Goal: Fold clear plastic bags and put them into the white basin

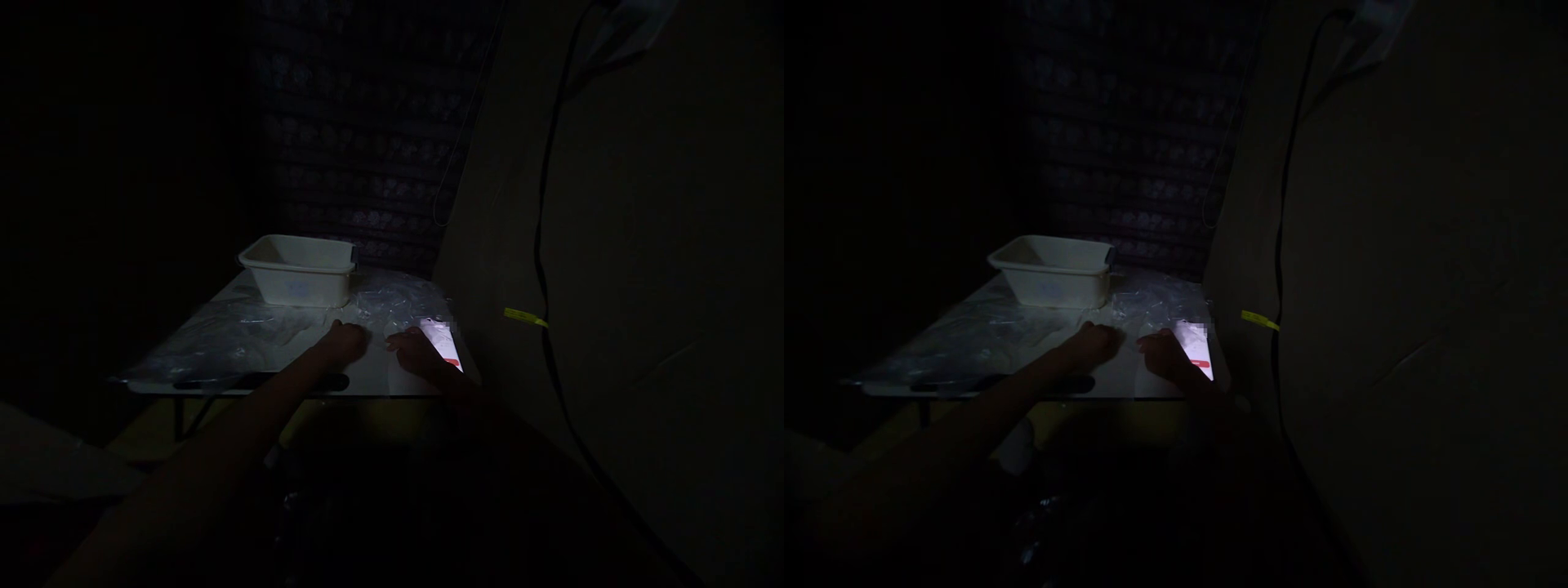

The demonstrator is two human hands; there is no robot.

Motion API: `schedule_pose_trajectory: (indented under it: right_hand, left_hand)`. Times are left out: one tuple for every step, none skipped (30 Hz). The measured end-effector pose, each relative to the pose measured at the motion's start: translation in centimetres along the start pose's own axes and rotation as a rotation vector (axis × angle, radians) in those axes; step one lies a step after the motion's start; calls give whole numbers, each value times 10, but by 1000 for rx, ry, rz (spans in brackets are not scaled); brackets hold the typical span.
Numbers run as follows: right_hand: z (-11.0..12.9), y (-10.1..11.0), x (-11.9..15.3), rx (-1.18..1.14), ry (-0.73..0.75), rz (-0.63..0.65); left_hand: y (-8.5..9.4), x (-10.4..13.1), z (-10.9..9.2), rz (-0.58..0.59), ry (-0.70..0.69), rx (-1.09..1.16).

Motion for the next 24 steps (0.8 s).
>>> schedule_pose_trajectory:
  right_hand:
    - [-1,1,1,-1,6,-3]
    - [-1,2,2,-2,10,-8]
    - [-2,3,3,-5,6,-18]
    - [-3,4,3,-9,-5,-30]
    - [-4,5,2,-17,-16,-41]
    - [-5,6,1,-26,-25,-51]
    - [-4,6,0,-35,-31,-54]
    - [-3,5,-2,-42,-31,-49]
    - [-2,4,-3,-46,-25,-38]
    - [0,3,-5,-47,-16,-22]
    - [2,2,-5,-48,-9,-8]
    - [4,1,-6,-49,-1,3]
    - [5,1,-5,-50,5,10]
    - [5,1,-4,-49,10,11]
    - [6,1,-3,-44,14,11]
    - [5,1,-1,-36,18,12]
    - [5,0,1,-26,23,17]
    - [4,0,3,-13,30,26]
    - [4,-1,5,-1,38,36]
    - [4,-1,7,11,47,43]
    - [4,-1,8,21,55,43]
    - [5,0,10,29,62,34]
    - [5,1,11,34,66,23]
    - [6,3,12,36,69,11]
  left_hand:
    - [0,0,0,0,-1,0]
    - [1,0,-1,-3,-3,-2]
    - [2,1,-2,-9,-5,-5]
    - [3,2,-3,-16,-10,-11]
    - [5,2,-5,-26,-15,-17]
    - [6,3,-6,-37,-22,-24]
    - [7,4,-8,-47,-31,-29]
    - [8,4,-9,-55,-34,-34]
    - [8,5,-10,-61,-36,-38]
    - [8,5,-11,-62,-35,-42]
    - [8,5,-11,-59,-33,-45]
    - [8,5,-11,-54,-31,-47]
    - [7,4,-10,-48,-29,-46]
    - [7,4,-10,-43,-29,-44]
    - [7,3,-10,-40,-30,-40]
    - [7,3,-10,-40,-30,-36]
    - [7,3,-9,-40,-29,-34]
    - [7,3,-9,-40,-27,-33]
    - [7,3,-10,-39,-25,-34]
    - [7,3,-10,-37,-23,-34]
    - [7,4,-11,-34,-20,-33]
    - [7,4,-11,-32,-19,-30]
    - [7,4,-12,-31,-16,-26]
    - [8,5,-12,-33,-14,-20]
Point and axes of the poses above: each hand's wrist, its own x-axis away from the middle knuckle, its own y-axis out of the back of the hand, z = x × y, the point moved 7 cm from there along -x, towards the middle knuckle, and after that the axes turned 2 degrees about -y, right-handed, at the moved point
